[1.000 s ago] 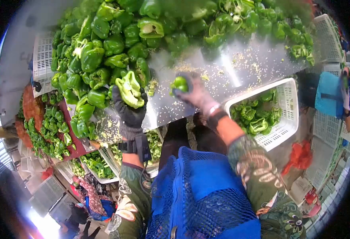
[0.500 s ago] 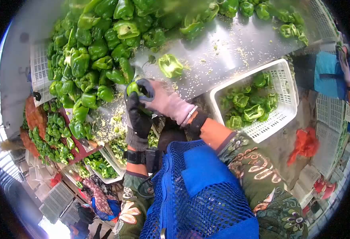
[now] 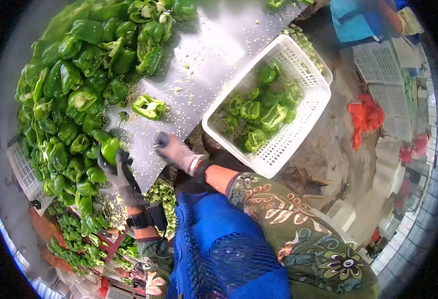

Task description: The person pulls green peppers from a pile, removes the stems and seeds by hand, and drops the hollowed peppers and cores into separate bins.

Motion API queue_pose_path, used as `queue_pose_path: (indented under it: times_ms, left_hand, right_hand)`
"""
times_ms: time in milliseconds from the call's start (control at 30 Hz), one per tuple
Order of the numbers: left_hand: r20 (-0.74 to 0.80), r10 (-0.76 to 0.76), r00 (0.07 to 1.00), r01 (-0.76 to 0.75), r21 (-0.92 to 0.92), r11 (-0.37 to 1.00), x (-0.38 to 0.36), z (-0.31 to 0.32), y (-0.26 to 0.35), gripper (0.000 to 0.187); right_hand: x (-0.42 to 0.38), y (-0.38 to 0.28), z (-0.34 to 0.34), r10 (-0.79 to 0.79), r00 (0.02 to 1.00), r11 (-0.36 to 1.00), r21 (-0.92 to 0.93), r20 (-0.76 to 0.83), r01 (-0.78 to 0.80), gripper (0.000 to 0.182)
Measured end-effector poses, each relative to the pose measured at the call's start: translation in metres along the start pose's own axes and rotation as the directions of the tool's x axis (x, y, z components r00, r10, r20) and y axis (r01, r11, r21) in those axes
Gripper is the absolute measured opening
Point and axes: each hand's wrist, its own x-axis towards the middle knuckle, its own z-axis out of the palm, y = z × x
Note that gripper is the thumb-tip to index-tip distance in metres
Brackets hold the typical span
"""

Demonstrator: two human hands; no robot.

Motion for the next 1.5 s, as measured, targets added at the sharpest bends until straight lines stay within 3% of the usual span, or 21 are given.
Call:
queue_pose_path:
  times_ms: [67,233,300,367,400,533,633,700,800,867,933,1033,1067,1100,1133,1200,1233,1333,1433,1467,1500]
  left_hand:
    - [0.222,-0.143,0.965,0.149,-0.010,0.989,0.013,0.011,-0.022,0.040]
    - [0.376,-0.098,0.922,0.080,0.061,0.995,0.010,0.070,-0.039,0.033]
    - [0.303,-0.105,0.947,0.087,0.072,0.994,0.034,0.056,-0.051,0.030]
    - [0.182,-0.097,0.978,0.076,0.118,0.990,0.067,0.027,-0.070,0.028]
    - [0.140,-0.093,0.986,0.071,0.153,0.986,0.081,0.013,-0.082,0.027]
    - [0.143,-0.151,0.978,0.064,0.481,0.875,0.109,0.013,-0.116,0.035]
    - [0.219,-0.133,0.967,-0.025,0.595,0.803,0.113,0.067,-0.132,0.063]
    - [0.062,-0.179,0.982,0.089,0.684,0.724,0.127,0.092,-0.137,0.073]
    - [0.123,-0.617,0.778,0.603,0.134,0.787,0.141,0.063,-0.141,0.062]
    - [0.360,-0.495,0.791,0.611,-0.427,0.667,0.122,0.043,-0.095,0.040]
    - [0.362,-0.114,0.925,0.151,-0.076,0.986,0.107,0.016,-0.091,0.039]
    - [0.438,0.301,0.847,-0.474,0.368,0.800,0.087,0.001,-0.075,0.037]
    - [0.423,-0.105,0.900,0.052,0.134,0.990,0.079,0.000,-0.046,0.040]
    - [0.337,-0.493,0.802,0.561,-0.145,0.815,0.071,-0.001,-0.016,0.047]
    - [0.315,-0.304,0.899,0.280,0.122,0.952,0.068,-0.008,-0.016,0.047]
    - [0.227,0.115,0.967,-0.250,0.761,0.599,0.058,-0.020,-0.014,0.049]
    - [0.294,-0.210,0.933,-0.120,0.801,0.587,0.059,-0.033,0.045,0.058]
    - [0.206,0.145,0.968,-0.248,0.672,0.698,0.021,-0.053,0.093,0.058]
    - [0.067,-0.002,0.998,-0.040,0.622,0.782,0.006,-0.041,0.077,0.059]
    - [0.053,-0.002,0.999,-0.027,0.527,0.849,0.006,-0.050,0.071,0.059]
    - [0.106,0.038,0.994,-0.079,0.418,0.905,0.001,-0.065,0.076,0.058]
  right_hand:
    - [0.010,0.062,-0.007,-0.210,0.963,0.960,-0.223,-0.170,0.170,0.023]
    - [-0.009,0.057,-0.002,-0.325,0.913,0.916,-0.157,0.248,0.369,0.039]
    - [0.003,0.043,0.000,-0.275,0.937,0.947,-0.110,0.217,0.303,0.043]
    - [0.024,0.009,0.009,-0.239,0.971,0.966,-0.091,0.028,0.241,0.049]
    - [0.044,0.003,0.004,-0.125,0.991,0.908,-0.399,0.041,0.131,0.048]
    - [0.079,-0.010,-0.035,-0.022,0.885,0.976,-0.201,-0.466,-0.081,0.043]
    - [0.103,-0.023,-0.044,-0.201,0.863,0.975,-0.181,-0.463,0.130,0.038]
    - [0.136,-0.012,-0.045,-0.434,0.828,0.831,-0.513,-0.356,0.215,0.035]
    - [0.122,-0.038,-0.035,-0.104,0.967,0.994,-0.068,-0.231,0.091,0.035]
    - [0.093,-0.065,-0.026,-0.088,0.984,0.981,0.156,-0.155,0.113,0.035]
    - [0.088,-0.041,-0.036,-0.069,0.997,0.986,0.148,-0.032,0.073,0.038]
    - [0.084,-0.014,-0.027,-0.407,0.901,0.909,-0.032,0.149,0.416,0.053]
    - [0.072,-0.028,-0.014,-0.562,0.806,0.816,-0.032,0.186,0.577,0.059]
    - [0.065,-0.037,-0.011,-0.574,0.787,0.800,-0.047,0.228,0.598,0.057]
    - [0.053,-0.049,-0.011,-0.543,0.802,0.814,-0.080,0.250,0.576,0.055]
    - [0.042,-0.067,-0.005,-0.470,0.834,0.845,-0.126,0.288,0.520,0.051]
    - [0.040,-0.073,-0.001,-0.440,0.843,0.860,-0.125,0.308,0.495,0.049]
    - [0.039,-0.083,0.017,-0.378,0.835,0.891,-0.088,0.400,0.445,0.044]
    - [0.035,-0.092,0.035,-0.364,0.747,0.850,-0.131,0.556,0.511,0.039]
    - [0.028,-0.095,0.040,-0.383,0.683,0.751,-0.220,0.623,0.622,0.037]
    - [0.010,-0.110,0.048,-0.440,0.605,0.377,-0.475,0.664,0.795,0.032]
